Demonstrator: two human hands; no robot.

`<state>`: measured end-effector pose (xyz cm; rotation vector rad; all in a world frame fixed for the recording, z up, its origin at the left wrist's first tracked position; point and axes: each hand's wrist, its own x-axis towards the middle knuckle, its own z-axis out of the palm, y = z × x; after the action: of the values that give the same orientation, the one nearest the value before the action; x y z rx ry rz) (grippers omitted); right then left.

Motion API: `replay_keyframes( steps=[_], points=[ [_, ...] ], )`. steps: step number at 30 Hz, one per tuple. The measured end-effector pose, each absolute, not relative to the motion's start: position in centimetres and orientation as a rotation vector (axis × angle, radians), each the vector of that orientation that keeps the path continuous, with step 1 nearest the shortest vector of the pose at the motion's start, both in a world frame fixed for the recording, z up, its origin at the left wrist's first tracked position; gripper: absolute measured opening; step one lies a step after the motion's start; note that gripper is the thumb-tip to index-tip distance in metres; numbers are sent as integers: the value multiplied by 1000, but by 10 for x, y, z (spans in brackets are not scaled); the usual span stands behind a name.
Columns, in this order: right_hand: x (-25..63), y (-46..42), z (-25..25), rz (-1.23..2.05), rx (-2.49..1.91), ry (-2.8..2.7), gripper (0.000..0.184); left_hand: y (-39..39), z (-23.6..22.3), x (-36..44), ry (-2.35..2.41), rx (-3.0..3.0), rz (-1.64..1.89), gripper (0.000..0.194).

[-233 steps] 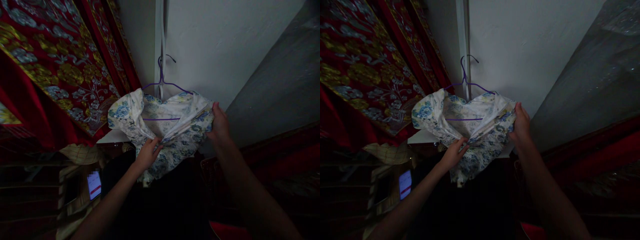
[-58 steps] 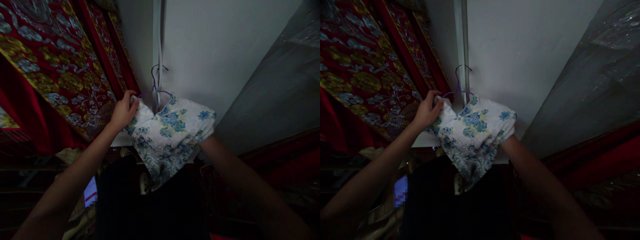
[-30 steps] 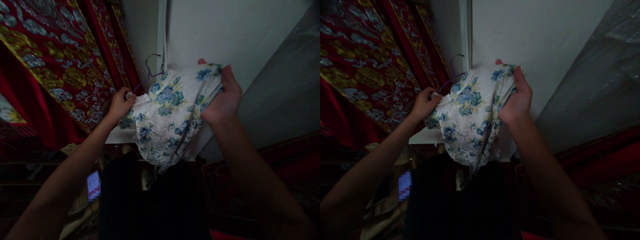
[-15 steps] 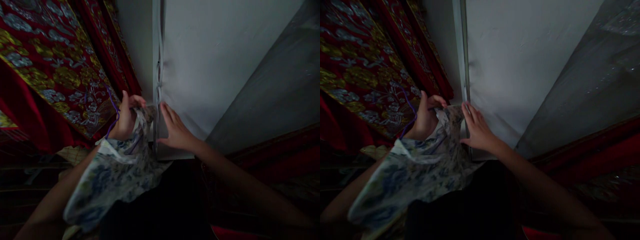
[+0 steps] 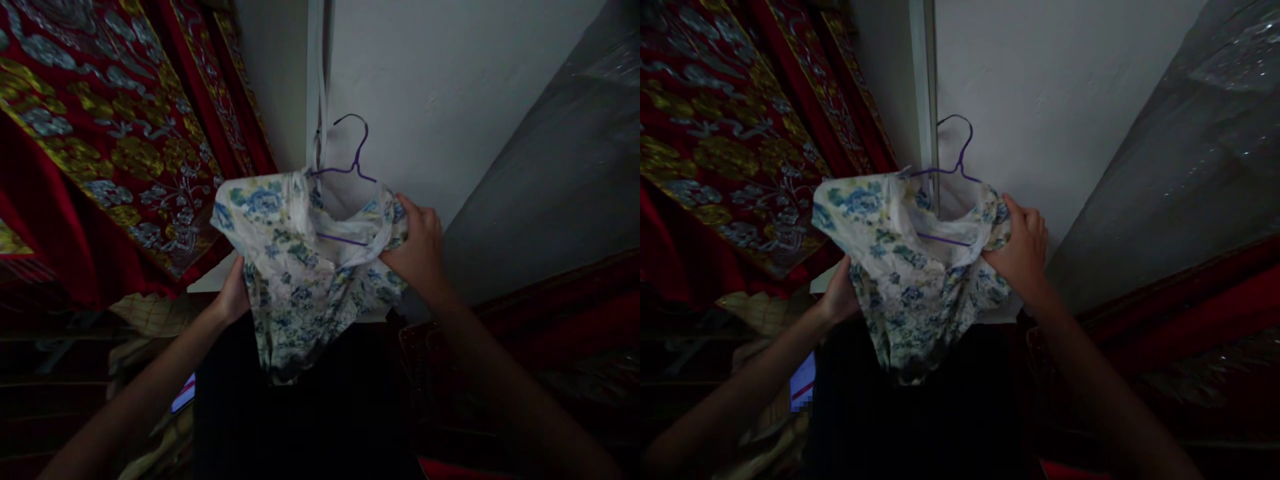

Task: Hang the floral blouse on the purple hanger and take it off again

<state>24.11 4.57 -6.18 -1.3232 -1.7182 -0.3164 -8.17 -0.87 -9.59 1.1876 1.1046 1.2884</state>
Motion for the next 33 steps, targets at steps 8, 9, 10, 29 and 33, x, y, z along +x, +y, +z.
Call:
replay_keyframes(
  steps=[8, 9, 10, 29, 33],
  points=[
    [222, 55, -26, -338, -1186, -1920, 99, -32, -144, -55, 1163, 853, 1506, 64],
    [223, 50, -29, -330, -1170, -1934, 98, -38, -149, -49, 1166, 778, 1518, 63],
    [225, 44, -33, -321, -1157, -1944, 96, -45, -154, -44, 1162, 721, 1518, 62],
    [168, -57, -160, 1262, -1019, -1442, 47, -97, -196, 8, 1155, 485, 1499, 53],
    [172, -65, -159, 1256, -1074, -1334, 44, -100, -203, 10, 1259, 580, 1529, 52]
  ],
)
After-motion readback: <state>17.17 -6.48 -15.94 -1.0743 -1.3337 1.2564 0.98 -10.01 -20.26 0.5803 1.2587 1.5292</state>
